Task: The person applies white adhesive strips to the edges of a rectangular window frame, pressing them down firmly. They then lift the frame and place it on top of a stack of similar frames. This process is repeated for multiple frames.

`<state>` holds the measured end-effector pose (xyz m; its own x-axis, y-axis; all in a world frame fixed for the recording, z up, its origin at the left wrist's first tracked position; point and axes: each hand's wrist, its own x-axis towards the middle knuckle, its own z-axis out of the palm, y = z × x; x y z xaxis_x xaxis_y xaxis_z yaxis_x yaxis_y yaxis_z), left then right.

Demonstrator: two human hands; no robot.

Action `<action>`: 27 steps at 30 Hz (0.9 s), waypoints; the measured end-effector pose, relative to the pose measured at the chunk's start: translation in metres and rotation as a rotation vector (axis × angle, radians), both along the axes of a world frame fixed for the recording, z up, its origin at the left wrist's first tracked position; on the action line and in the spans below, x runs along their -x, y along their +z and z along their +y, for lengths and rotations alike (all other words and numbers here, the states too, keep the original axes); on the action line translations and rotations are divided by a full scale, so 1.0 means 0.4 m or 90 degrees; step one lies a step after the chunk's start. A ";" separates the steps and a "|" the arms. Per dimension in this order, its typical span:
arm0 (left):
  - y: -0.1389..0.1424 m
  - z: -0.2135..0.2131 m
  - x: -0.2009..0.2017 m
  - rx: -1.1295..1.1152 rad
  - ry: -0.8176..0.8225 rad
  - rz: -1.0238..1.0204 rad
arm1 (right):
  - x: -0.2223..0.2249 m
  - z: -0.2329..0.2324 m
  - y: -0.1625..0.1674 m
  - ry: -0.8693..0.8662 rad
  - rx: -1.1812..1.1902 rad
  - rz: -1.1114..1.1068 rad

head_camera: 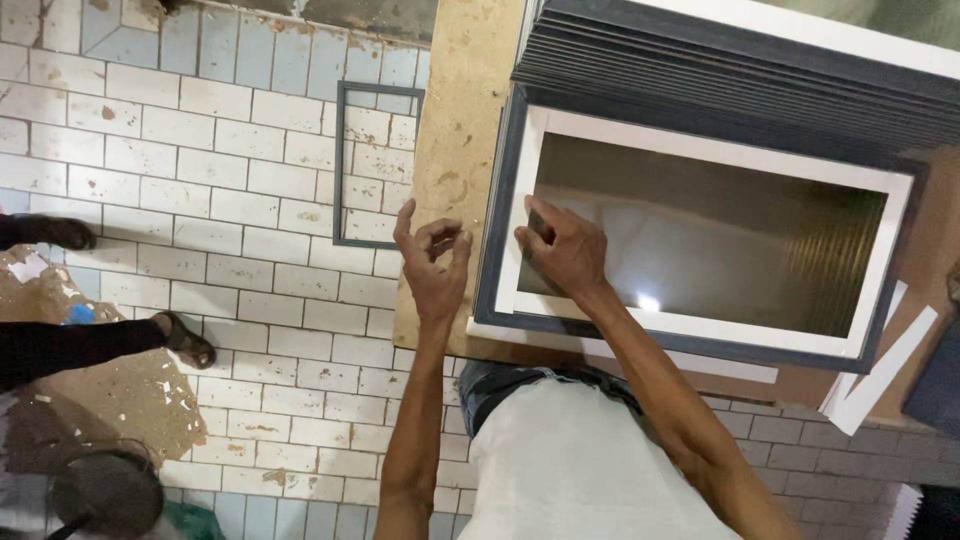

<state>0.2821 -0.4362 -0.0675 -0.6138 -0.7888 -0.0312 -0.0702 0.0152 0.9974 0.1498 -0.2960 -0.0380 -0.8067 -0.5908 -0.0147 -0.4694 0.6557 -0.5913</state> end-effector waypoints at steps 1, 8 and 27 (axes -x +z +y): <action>-0.001 -0.002 0.008 0.001 -0.004 0.005 | 0.005 -0.005 0.007 0.014 0.003 0.001; -0.002 -0.027 0.093 0.104 -0.062 0.016 | 0.050 -0.011 0.029 0.082 -0.049 0.099; -0.053 -0.112 0.396 0.673 -0.354 -0.060 | 0.168 -0.037 -0.003 0.097 -0.137 0.223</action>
